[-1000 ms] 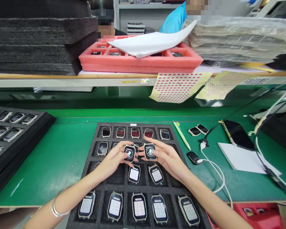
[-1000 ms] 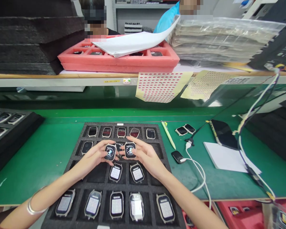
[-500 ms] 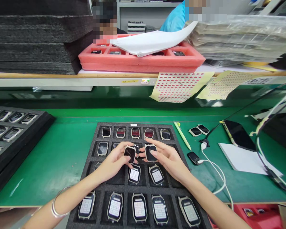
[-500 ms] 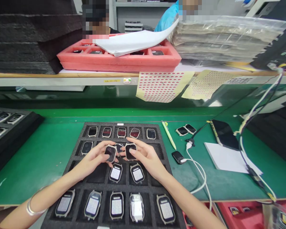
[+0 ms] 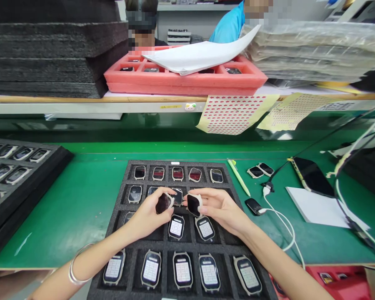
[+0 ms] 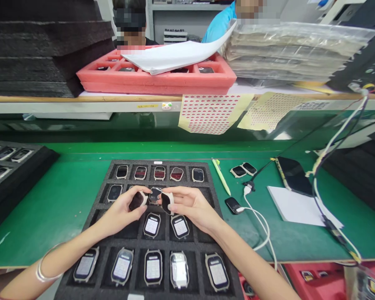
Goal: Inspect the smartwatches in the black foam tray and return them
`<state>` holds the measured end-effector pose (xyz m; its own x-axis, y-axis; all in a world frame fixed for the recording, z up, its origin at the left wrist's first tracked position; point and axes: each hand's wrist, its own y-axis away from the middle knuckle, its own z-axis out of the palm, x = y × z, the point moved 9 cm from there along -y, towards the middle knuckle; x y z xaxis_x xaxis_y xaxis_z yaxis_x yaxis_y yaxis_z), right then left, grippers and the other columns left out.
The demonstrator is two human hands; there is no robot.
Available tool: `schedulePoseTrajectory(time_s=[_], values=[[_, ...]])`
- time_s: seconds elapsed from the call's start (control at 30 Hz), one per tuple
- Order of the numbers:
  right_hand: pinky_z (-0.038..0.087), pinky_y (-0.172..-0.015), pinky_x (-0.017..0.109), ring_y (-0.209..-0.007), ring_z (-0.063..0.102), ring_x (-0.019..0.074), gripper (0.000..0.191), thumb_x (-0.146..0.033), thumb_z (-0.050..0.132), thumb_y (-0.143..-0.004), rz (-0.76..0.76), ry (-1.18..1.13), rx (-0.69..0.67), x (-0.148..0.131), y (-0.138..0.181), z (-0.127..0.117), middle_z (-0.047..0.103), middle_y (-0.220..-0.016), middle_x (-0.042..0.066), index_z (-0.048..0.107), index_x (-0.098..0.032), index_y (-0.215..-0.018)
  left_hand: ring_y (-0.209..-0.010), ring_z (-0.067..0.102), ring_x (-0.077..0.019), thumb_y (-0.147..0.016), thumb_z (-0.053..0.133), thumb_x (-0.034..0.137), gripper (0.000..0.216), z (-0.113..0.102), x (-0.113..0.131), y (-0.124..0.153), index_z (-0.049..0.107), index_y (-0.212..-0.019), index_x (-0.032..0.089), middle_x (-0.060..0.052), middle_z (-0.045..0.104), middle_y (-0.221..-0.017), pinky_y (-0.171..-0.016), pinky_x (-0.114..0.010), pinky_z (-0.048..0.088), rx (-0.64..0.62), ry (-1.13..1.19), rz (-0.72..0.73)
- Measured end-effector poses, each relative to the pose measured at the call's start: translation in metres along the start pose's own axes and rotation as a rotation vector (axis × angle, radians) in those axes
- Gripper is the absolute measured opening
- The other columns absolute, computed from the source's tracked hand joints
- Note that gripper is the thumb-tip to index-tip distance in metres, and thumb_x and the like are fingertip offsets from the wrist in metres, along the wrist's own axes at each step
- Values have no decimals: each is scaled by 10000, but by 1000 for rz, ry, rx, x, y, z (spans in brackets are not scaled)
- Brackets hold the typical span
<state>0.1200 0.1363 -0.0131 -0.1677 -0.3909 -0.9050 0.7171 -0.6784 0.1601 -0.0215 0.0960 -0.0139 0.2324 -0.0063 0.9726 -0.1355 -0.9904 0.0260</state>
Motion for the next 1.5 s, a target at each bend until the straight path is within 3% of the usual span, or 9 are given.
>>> schedulePoseTrajectory(time_s=[0.13,0.3,0.53,0.73,1.5], values=[[488,-884,352,-994,658,237,393,-222,783,-714,1,2,-24,-1,2,3,708,-1041,108,663,-183,-1086,-968,540,-202,-779,561,129,378,1,3,0,508,-1147,196,-46,589,-1073,-858,-297,410,0,1,11],[459,-926,376,-1015,649,239,379,-217,751,-751,-18,10,-51,-2,0,6,707,-1037,111,643,-174,-1112,-1028,525,-208,-781,544,122,393,2,3,-1,482,-1162,198,-52,563,-1135,-898,-300,398,-8,29,15],[486,-873,329,-935,679,220,351,-198,760,-732,10,38,-9,1,1,3,721,-993,93,672,-175,-1071,-898,529,-181,-771,509,96,360,1,3,0,500,-1119,190,-24,585,-989,-822,-282,404,-14,-49,9],[486,-881,351,-943,674,227,371,-209,768,-721,0,54,7,-1,1,3,715,-1005,98,664,-178,-1076,-961,531,-192,-769,515,110,367,-3,7,0,494,-1126,195,-37,575,-1062,-863,-288,394,10,-29,43],[506,-819,287,-936,670,199,350,-186,750,-746,0,80,3,0,2,0,720,-978,89,660,-178,-1085,-871,526,-176,-747,507,100,355,-3,8,0,506,-1088,198,-19,571,-967,-802,-272,402,6,-66,47]])
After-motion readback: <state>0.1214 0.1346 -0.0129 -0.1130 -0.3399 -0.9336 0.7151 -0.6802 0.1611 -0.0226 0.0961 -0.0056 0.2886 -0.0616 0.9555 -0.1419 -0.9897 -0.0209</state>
